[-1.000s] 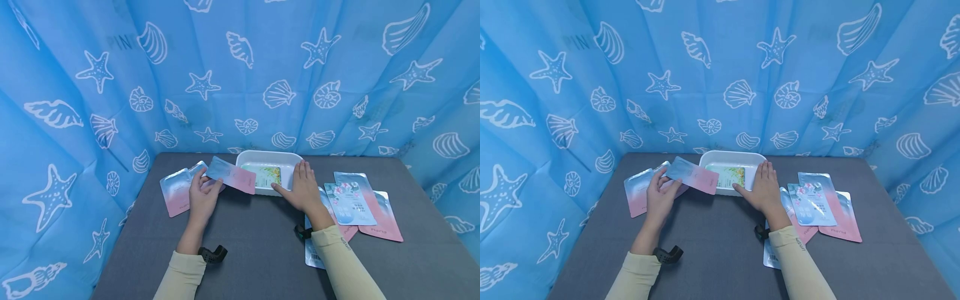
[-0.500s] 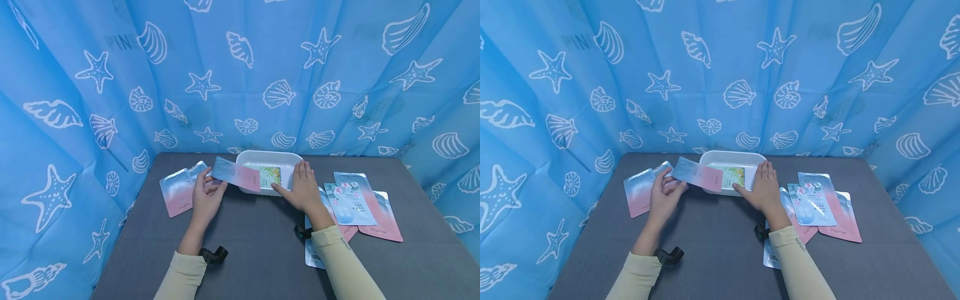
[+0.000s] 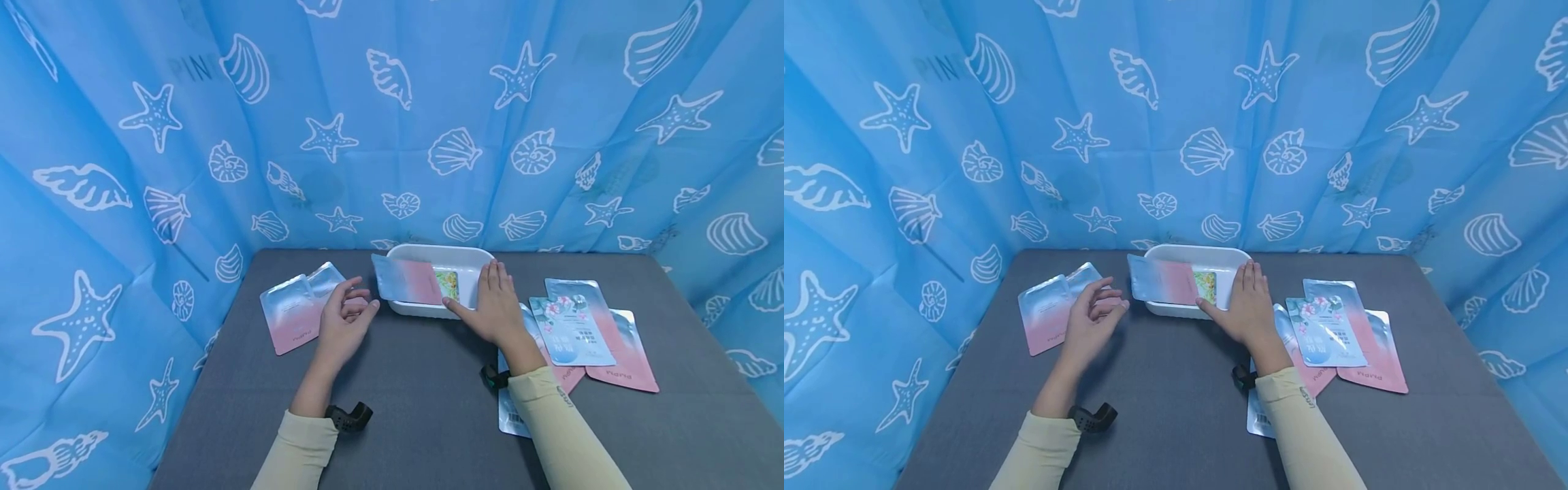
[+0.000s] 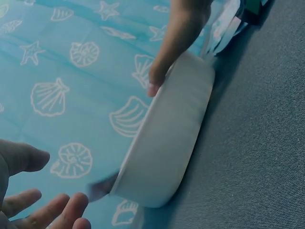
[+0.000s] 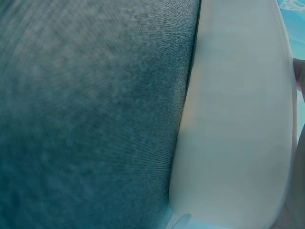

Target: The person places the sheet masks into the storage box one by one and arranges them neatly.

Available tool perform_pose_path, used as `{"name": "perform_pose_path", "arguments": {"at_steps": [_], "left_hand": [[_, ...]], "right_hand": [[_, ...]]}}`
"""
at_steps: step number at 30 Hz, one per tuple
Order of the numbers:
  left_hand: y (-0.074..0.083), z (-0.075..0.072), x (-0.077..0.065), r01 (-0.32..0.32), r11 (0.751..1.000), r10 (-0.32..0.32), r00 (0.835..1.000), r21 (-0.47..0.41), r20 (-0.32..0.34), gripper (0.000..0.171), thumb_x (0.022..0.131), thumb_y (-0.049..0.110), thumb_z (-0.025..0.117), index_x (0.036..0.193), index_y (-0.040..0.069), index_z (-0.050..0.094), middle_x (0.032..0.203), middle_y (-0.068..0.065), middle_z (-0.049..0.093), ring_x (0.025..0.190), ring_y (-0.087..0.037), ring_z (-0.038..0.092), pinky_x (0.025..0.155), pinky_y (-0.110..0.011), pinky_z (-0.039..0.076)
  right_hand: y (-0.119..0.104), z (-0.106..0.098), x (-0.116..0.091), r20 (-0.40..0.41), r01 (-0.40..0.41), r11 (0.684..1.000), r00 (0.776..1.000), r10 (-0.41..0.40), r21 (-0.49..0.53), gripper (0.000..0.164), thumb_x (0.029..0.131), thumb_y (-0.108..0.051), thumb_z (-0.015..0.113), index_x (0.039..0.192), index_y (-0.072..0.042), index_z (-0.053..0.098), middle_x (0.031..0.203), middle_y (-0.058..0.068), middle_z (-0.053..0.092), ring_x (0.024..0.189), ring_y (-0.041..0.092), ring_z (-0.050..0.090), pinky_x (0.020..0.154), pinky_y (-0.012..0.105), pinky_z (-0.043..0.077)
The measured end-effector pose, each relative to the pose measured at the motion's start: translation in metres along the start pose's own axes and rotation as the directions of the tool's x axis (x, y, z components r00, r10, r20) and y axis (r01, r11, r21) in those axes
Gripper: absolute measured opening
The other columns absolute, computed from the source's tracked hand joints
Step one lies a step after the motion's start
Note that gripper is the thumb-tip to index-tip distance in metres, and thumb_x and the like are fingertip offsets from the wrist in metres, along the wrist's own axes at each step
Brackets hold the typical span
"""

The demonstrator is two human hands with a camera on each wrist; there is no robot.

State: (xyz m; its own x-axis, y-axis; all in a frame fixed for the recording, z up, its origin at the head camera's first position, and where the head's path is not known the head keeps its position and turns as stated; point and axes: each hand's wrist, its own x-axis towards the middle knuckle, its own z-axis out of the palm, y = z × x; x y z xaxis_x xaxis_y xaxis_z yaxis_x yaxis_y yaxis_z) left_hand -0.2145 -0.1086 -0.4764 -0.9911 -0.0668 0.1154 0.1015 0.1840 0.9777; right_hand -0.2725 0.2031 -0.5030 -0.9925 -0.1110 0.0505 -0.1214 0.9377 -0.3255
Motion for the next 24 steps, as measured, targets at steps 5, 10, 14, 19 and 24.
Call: {"name": "perform_pose_path", "arguments": {"at_steps": [5,10,14,19,24], "left_hand": [[0.001,0.001,0.001,0.016,1.0,-0.016,1.0,0.009,-0.004,0.054,0.099,0.026,0.078,0.148,0.028,0.057,0.132,-0.004,0.069,0.104,-0.021,0.071,0.093,-0.039,0.057],[0.0,-0.002,0.002,0.016,1.0,-0.016,1.0,0.013,0.007,0.054,0.099,0.027,0.078,0.148,0.028,0.056,0.133,-0.004,0.069,0.105,-0.021,0.071,0.092,-0.036,0.056],[-0.001,-0.007,0.002,0.004,1.0,-0.004,1.0,0.019,0.014,0.053,0.1,0.027,0.077,0.148,0.028,0.056,0.134,-0.008,0.068,0.107,-0.022,0.072,0.09,-0.032,0.056],[-0.001,-0.018,0.005,-0.012,0.999,0.012,1.0,0.03,-0.019,0.051,0.1,0.022,0.076,0.147,0.026,0.057,0.134,-0.011,0.067,0.108,-0.024,0.073,0.091,-0.032,0.058],[-0.001,-0.038,0.008,0.019,0.999,-0.018,0.998,0.029,-0.058,0.052,0.101,0.018,0.073,0.15,0.021,0.055,0.136,-0.01,0.066,0.112,-0.028,0.072,0.086,-0.024,0.059]], "right_hand": [[0.0,-0.001,0.0,-0.002,-0.006,1.0,1.0,0.006,0.008,0.126,0.093,-0.082,0.051,0.165,0.011,0.006,0.176,0.03,-0.001,0.165,0.047,-0.001,0.133,0.062,0.005],[-0.001,-0.001,0.0,-0.002,-0.002,1.0,1.0,0.002,0.011,0.128,0.092,-0.086,0.047,0.166,0.01,0.006,0.176,0.029,-0.001,0.165,0.046,-0.002,0.133,0.062,0.004],[-0.001,-0.001,0.0,0.001,-0.001,1.0,1.0,0.001,0.009,0.128,0.092,-0.087,0.046,0.166,0.01,0.005,0.176,0.029,-0.002,0.165,0.047,-0.002,0.133,0.061,0.004],[-0.001,-0.001,0.0,0.003,0.001,1.0,1.0,-0.001,0.006,0.128,0.092,-0.086,0.046,0.165,0.011,0.005,0.176,0.03,-0.002,0.165,0.047,-0.002,0.133,0.061,0.004],[-0.002,-0.002,-0.001,0.012,-0.002,1.0,1.0,0.002,0.005,0.127,0.093,-0.085,0.047,0.165,0.011,0.005,0.176,0.03,-0.003,0.165,0.047,-0.003,0.133,0.061,0.003]]}}
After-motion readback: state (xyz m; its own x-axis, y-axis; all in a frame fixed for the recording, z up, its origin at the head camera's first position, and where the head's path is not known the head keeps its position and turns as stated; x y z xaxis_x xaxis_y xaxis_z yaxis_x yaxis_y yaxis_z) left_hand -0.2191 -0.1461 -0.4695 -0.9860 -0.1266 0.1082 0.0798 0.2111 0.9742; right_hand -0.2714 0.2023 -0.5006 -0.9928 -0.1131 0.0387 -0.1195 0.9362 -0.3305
